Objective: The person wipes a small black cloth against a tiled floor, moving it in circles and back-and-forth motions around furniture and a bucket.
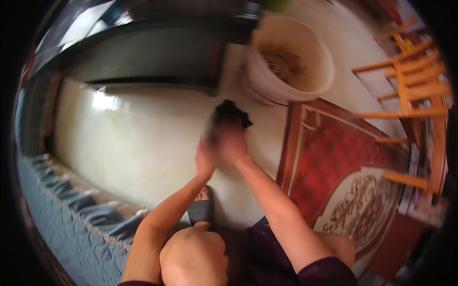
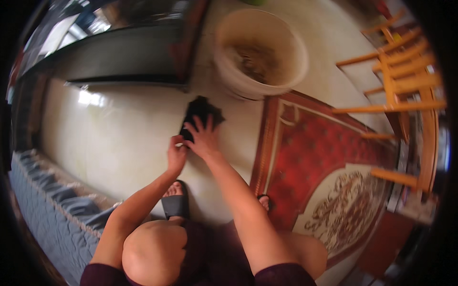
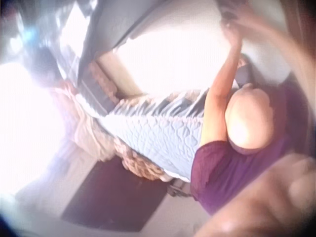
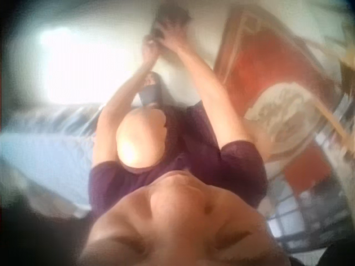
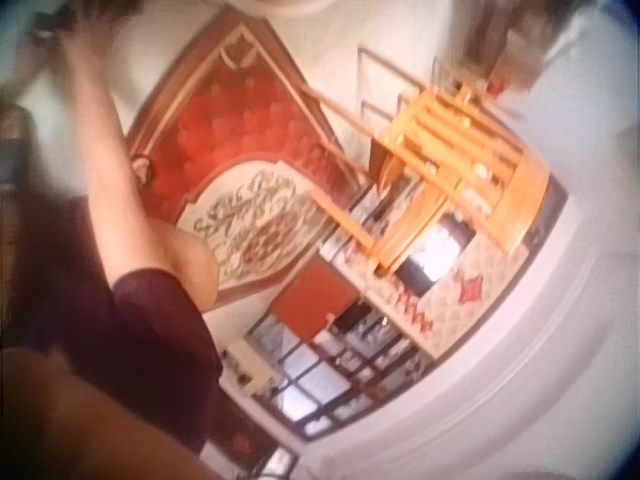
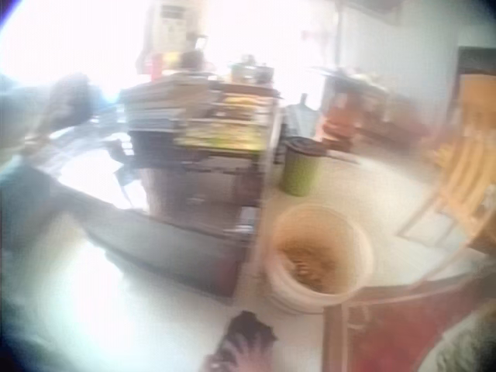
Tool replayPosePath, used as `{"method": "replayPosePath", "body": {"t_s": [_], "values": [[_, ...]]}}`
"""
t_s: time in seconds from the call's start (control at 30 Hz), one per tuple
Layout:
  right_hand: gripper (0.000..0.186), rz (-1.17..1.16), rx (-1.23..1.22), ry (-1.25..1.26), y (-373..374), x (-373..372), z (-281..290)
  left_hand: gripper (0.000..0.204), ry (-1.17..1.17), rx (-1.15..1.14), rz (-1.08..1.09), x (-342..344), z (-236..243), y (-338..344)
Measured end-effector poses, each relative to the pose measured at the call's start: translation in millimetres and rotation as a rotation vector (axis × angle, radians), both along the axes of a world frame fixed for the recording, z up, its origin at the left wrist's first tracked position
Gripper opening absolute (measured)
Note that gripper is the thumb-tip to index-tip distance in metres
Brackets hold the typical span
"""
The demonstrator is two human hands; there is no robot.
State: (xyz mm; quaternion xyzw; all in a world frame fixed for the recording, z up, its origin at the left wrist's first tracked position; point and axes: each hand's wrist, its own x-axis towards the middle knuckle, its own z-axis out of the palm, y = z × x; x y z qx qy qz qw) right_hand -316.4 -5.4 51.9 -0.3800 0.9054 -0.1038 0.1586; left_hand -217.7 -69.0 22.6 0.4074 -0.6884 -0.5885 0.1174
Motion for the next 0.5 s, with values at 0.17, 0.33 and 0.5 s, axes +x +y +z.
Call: {"method": "replayPosePath", "body": {"t_s": [0.17, 0.33, 0.5], "values": [[0.058, 0.191, -0.097, 0.059, 53, -36, -17, 0.022, -0.057, 0.060, -0.115, 21, 15, -9], [0.049, -0.210, 0.247, 0.279, 268, -67, -32, 0.018, -0.137, 0.040, -0.472, 13, 13, 28], [0.033, -0.750, 0.507, -0.069, 416, -117, 66, 0.018, -0.124, 0.147, -0.702, -15, 66, 55]]}}
